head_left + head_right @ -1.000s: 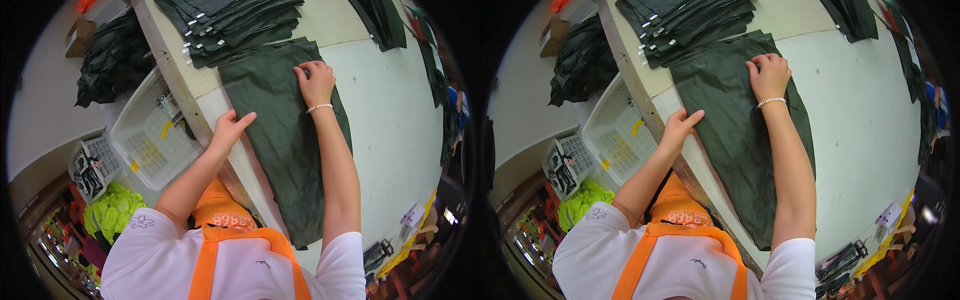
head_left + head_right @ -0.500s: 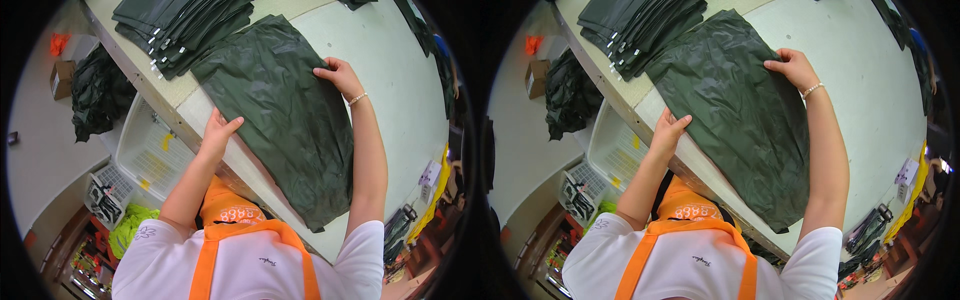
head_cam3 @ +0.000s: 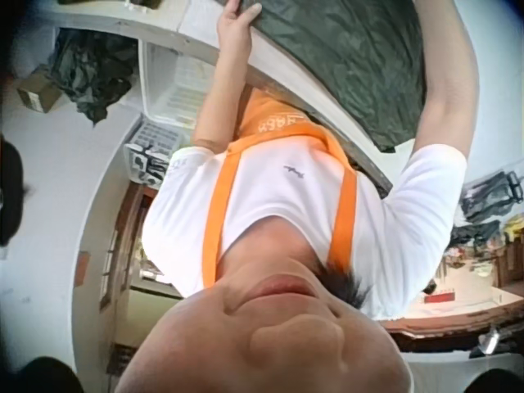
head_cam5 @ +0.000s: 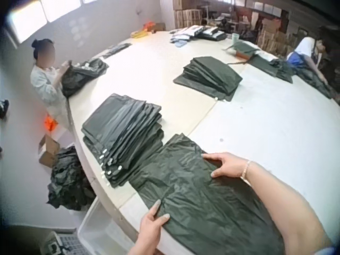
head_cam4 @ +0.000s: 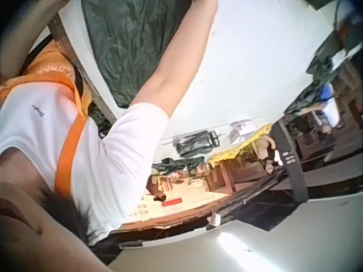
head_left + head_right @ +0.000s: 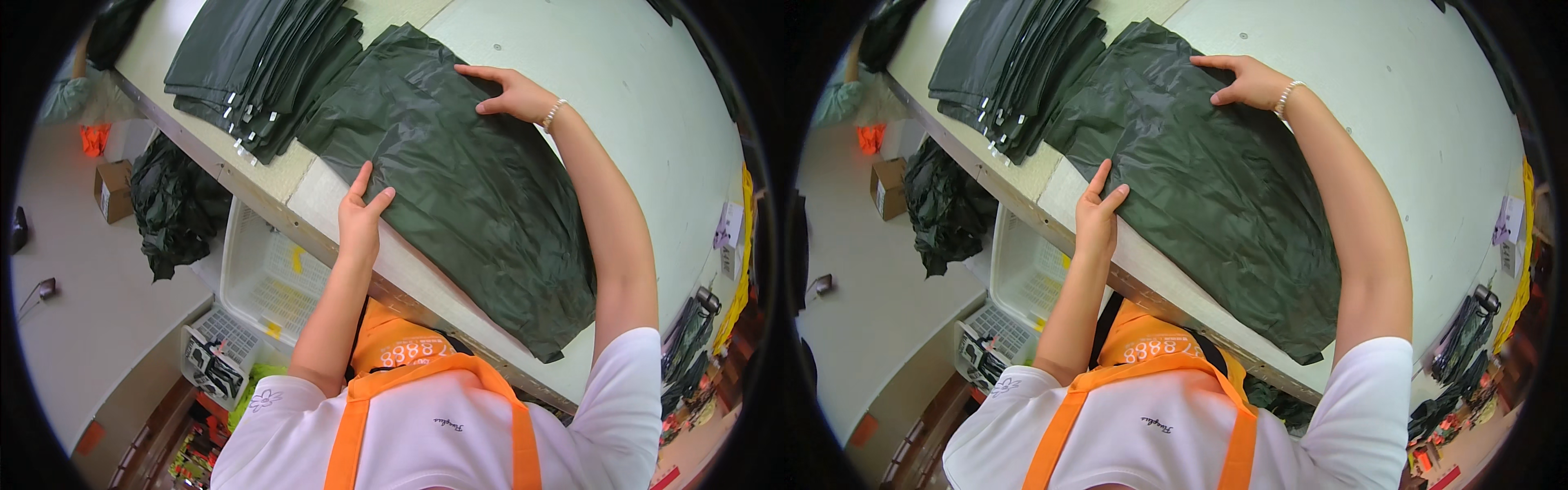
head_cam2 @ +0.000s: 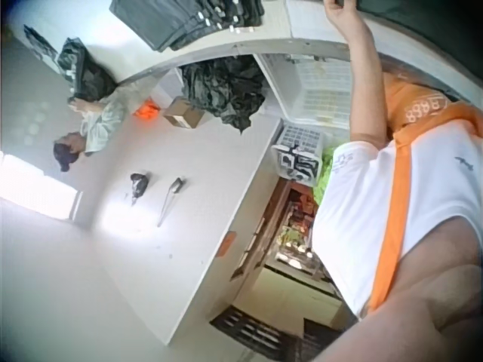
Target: The person folds a dark green jacket on a white table. They smooth the fabric, fold the sleeves inward, fold the body in half, and then fold it into a compact rectangle before placing it on a stack.
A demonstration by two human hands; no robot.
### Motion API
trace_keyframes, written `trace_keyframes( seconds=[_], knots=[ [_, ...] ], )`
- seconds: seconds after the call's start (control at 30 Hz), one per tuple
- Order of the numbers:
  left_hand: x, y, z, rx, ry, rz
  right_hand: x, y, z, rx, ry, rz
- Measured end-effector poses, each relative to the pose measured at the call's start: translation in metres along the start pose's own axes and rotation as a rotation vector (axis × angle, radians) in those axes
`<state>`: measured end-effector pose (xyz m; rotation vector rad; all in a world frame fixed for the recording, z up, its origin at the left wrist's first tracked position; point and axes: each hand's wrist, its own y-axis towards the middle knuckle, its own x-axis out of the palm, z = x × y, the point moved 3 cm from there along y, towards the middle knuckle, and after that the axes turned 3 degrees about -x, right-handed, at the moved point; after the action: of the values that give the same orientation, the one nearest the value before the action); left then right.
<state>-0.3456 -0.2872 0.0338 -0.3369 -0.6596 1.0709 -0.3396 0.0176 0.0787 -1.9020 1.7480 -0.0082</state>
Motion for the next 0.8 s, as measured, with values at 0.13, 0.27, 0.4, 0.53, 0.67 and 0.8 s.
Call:
trace_keyframes(
  seconds=[0.13,0.27,0.4,0.53,0.67,0.8],
  knots=[
    [0.019,-0.013,0.024,-0.032,0.126,0.026,-0.009,-0.02,-0.032,-0.052,-0.506,0.193],
    [0.039,-0.116,0.099,-0.363,0.082,-0.274,-0.039,-0.125,-0.134,-0.268,-0.899,0.167],
    [0.036,-0.164,0.12,-0.804,-0.165,-0.66,-0.059,-0.172,-0.161,-0.148,-0.2,-0.177],
    [0.015,-0.093,0.053,-0.617,-0.457,-0.544,-0.034,-0.096,-0.053,0.212,0.22,-0.038],
    [-0.028,-0.009,0.008,-0.413,-0.111,-0.16,-0.022,-0.046,0.027,0.475,-0.149,0.237],
    [-0.018,-0.032,-0.007,-0.095,0.275,0.028,-0.029,-0.071,0.039,0.361,-0.229,0.083]
  ],
)
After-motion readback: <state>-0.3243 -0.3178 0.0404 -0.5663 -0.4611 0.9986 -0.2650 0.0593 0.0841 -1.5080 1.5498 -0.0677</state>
